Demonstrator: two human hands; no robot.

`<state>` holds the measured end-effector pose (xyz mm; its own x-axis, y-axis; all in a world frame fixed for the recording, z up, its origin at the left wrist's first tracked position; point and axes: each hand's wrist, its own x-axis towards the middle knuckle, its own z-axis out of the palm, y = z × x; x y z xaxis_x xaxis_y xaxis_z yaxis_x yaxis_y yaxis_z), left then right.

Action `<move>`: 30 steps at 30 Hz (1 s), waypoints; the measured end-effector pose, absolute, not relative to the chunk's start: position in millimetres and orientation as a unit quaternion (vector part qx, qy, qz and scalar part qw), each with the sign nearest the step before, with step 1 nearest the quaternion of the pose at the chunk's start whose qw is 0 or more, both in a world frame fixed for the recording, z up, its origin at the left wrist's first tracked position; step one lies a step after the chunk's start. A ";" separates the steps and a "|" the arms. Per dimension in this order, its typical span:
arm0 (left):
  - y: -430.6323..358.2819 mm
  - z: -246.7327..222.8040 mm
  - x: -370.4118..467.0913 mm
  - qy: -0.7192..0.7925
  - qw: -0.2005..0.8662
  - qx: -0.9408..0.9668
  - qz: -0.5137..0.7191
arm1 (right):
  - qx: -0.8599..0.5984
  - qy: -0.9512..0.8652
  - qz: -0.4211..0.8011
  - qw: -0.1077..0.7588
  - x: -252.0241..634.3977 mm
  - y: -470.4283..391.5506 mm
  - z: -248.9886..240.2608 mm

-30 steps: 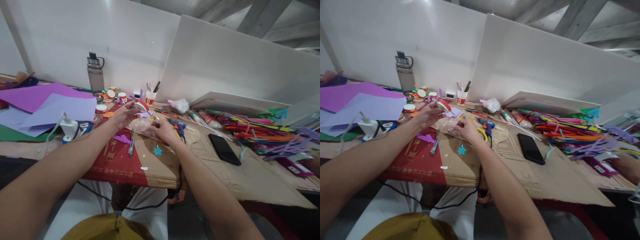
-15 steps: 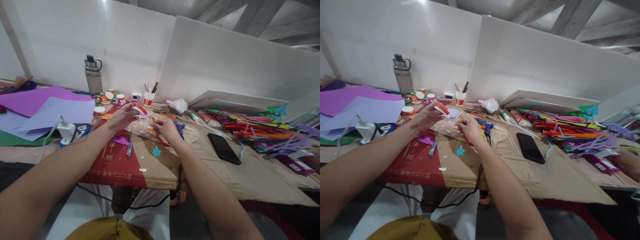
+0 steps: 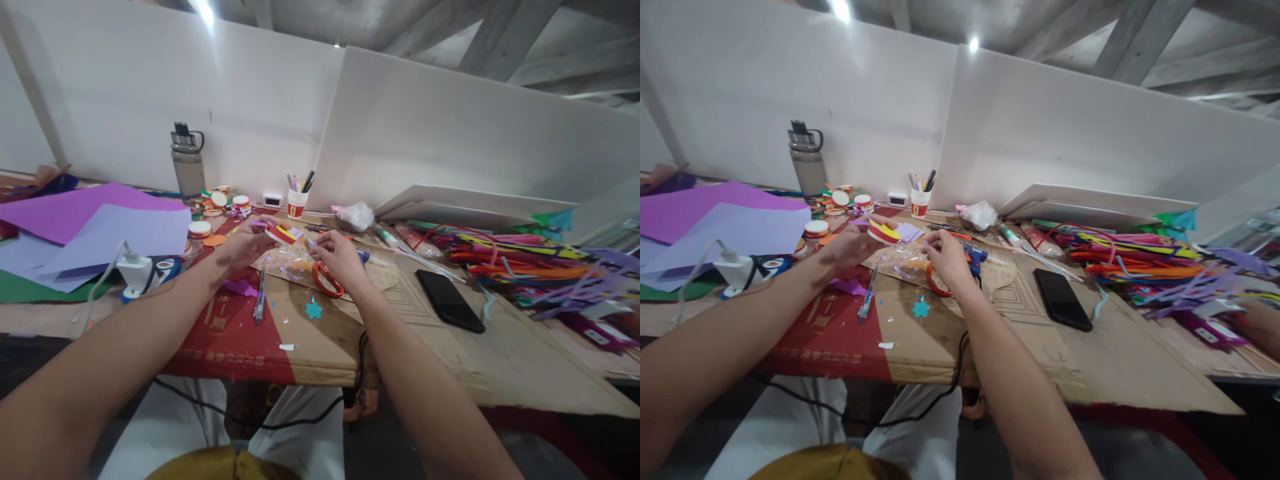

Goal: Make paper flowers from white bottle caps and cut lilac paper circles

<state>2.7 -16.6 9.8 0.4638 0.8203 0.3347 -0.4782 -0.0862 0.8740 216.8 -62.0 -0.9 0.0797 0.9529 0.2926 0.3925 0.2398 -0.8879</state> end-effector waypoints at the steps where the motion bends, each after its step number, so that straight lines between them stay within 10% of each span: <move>1: -16.7 9.2 2.8 0.155 0.657 0.550 0.492 | -0.547 -0.618 0.272 0.495 217.5 -62.3 -0.1; 30: -16.0 6.7 2.6 0.159 0.659 0.560 0.477 | -0.422 -0.741 0.057 0.519 196.3 -95.8 20.5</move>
